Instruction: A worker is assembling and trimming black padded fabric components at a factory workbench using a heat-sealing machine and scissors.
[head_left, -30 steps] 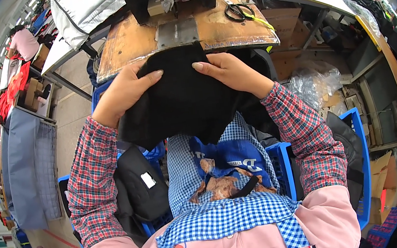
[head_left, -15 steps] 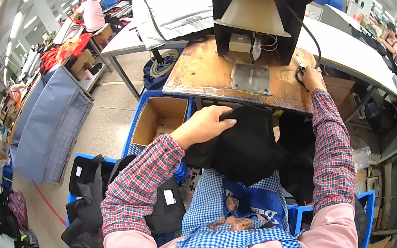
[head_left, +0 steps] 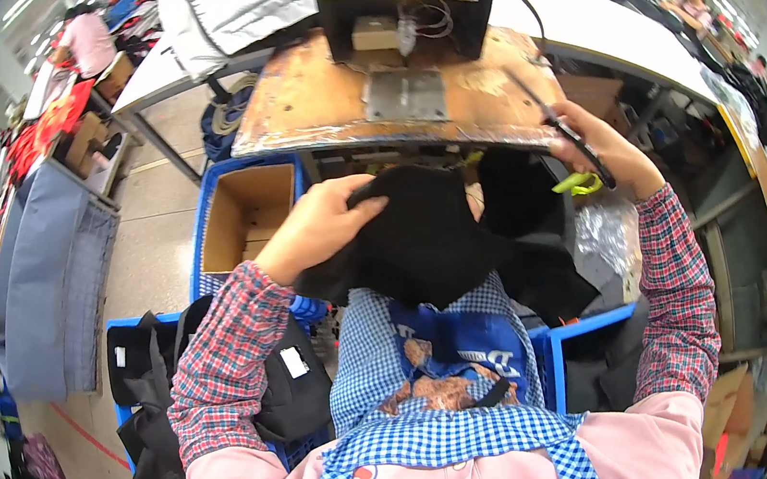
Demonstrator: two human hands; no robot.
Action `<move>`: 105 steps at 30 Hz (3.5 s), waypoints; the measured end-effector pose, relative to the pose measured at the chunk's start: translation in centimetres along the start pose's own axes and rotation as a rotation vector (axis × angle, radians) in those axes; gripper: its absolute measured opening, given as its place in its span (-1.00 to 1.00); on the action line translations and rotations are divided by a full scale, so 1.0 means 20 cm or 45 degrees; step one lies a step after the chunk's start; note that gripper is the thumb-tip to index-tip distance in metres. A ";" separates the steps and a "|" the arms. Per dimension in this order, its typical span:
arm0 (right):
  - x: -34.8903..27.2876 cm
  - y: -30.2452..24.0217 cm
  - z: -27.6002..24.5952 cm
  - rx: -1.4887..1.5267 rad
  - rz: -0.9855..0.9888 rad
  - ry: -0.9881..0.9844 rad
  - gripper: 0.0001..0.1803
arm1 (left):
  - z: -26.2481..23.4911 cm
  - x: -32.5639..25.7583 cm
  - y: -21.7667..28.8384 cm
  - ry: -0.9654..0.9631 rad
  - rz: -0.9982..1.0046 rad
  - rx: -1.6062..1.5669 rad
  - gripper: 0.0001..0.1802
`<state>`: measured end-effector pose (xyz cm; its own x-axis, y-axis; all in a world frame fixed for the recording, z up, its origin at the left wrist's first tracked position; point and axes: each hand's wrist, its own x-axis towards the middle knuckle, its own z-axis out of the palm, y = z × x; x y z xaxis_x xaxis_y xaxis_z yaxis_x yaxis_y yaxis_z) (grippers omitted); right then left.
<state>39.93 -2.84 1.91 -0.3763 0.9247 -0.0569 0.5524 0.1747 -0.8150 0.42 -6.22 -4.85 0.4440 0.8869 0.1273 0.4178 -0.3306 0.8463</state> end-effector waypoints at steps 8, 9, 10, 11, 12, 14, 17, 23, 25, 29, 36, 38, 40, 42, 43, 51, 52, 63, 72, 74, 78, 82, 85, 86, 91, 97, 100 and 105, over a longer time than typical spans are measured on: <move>0.00 -0.21 0.14 -0.675 -0.353 -0.234 -0.21 | -0.01 -0.03 -0.02 0.061 -0.018 0.102 -0.68; 0.00 -0.22 0.15 -0.659 -0.371 -0.223 -0.23 | -0.02 -0.03 0.01 0.061 -0.014 0.104 -0.68; 0.00 -0.22 0.16 -0.660 -0.371 -0.220 -0.23 | -0.02 -0.04 0.04 0.030 -0.031 0.048 -0.68; 0.00 -0.21 0.16 -0.672 -0.424 -0.210 -0.23 | -0.02 -0.05 0.06 -0.001 -0.048 -0.008 -0.67; 0.00 -0.21 0.17 -0.680 -0.476 -0.204 -0.23 | -0.03 -0.04 0.06 -0.002 -0.050 -0.008 -0.67; 0.01 -0.23 0.18 -0.705 -0.486 -0.205 -0.24 | -0.03 -0.04 0.06 0.007 -0.043 -0.019 -0.68; 0.01 -0.26 0.18 -0.732 -0.460 -0.203 -0.24 | -0.04 -0.03 0.06 -0.002 -0.057 0.000 -0.68; 0.03 -0.26 0.18 -0.766 -0.521 -0.177 -0.26 | -0.05 -0.03 0.07 -0.017 -0.056 -0.024 -0.68; 0.03 -0.26 0.18 -0.795 -0.607 -0.147 -0.26 | -0.05 -0.03 0.07 -0.016 -0.052 -0.009 -0.69; 0.02 -0.29 0.18 -0.773 -0.502 -0.202 -0.26 | -0.05 -0.03 0.08 -0.022 -0.068 -0.026 -0.69; 0.01 -0.30 0.18 -0.759 -0.455 -0.220 -0.29 | -0.05 -0.03 0.07 -0.034 -0.092 -0.068 -0.70; 0.02 -0.29 0.17 -0.785 -0.446 -0.222 -0.31 | -0.05 -0.03 0.08 -0.058 -0.093 -0.005 -0.71; 0.01 -0.28 0.17 -0.811 -0.440 -0.225 -0.33 | -0.05 -0.03 0.07 -0.064 -0.076 -0.015 -0.71; 0.01 -0.28 0.18 -0.811 -0.433 -0.226 -0.39 | -0.06 -0.03 0.07 -0.070 -0.059 -0.024 -0.71; 0.01 -0.28 0.18 -0.810 -0.435 -0.225 -0.39 | -0.07 -0.03 0.06 -0.090 -0.095 -0.031 -0.71; 0.00 -0.25 0.20 -0.845 -0.438 -0.268 -0.43 | -0.06 -0.04 0.06 -0.131 -0.178 -0.068 -0.70; 0.01 -0.25 0.20 -0.845 -0.440 -0.267 -0.43 | -0.06 -0.04 0.05 -0.127 -0.188 -0.056 -0.70; 0.29 0.06 -0.02 -0.757 -0.282 0.186 -0.48 | -0.11 -0.04 -0.02 -0.119 -0.241 -0.192 -0.69; 0.94 0.57 -0.22 -1.090 0.200 0.429 -0.65 | 0.00 -0.07 0.03 -0.095 -0.199 -0.182 -0.64; 0.91 0.54 -0.08 -1.319 0.096 0.733 -0.72 | 0.02 -0.09 0.01 -0.129 -0.185 -0.201 -0.63; 0.58 0.07 0.31 -0.296 -0.078 -0.058 -0.67 | 0.00 -0.16 0.01 -0.042 -0.178 -0.193 -0.62; 0.20 0.00 0.56 -0.201 -0.321 -0.313 -0.62 | 0.02 0.00 0.00 -0.025 -0.145 -0.336 -0.61; 0.11 0.01 0.67 -0.087 -0.279 0.038 -0.69 | 0.01 0.09 0.02 -0.047 -0.078 -0.353 -0.64; 0.12 -0.01 0.66 -0.074 -0.254 0.063 -0.69 | 0.00 0.11 0.03 -0.062 -0.071 -0.383 -0.64; 0.29 -0.14 0.50 -0.139 -0.348 0.429 -0.69 | -0.02 0.23 0.08 0.101 -0.228 -0.639 -0.58; 0.56 -0.02 0.42 0.005 -0.396 0.397 -0.64 | 0.08 0.37 0.00 0.227 -0.316 -0.799 -0.54; 0.71 -0.03 0.41 0.102 -0.332 0.310 -0.65 | 0.06 0.43 -0.05 0.328 -0.350 -0.814 -0.55; 0.84 -0.08 0.40 -0.010 -0.294 0.318 -0.59 | 0.01 0.47 -0.09 0.345 -0.416 -0.949 -0.57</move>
<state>26.71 9.79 -2.30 -0.2987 0.9146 0.2724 0.4800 0.3907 -0.7855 3.98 2.67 -5.22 0.1474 0.9787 -0.1432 -0.1802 0.1689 0.9690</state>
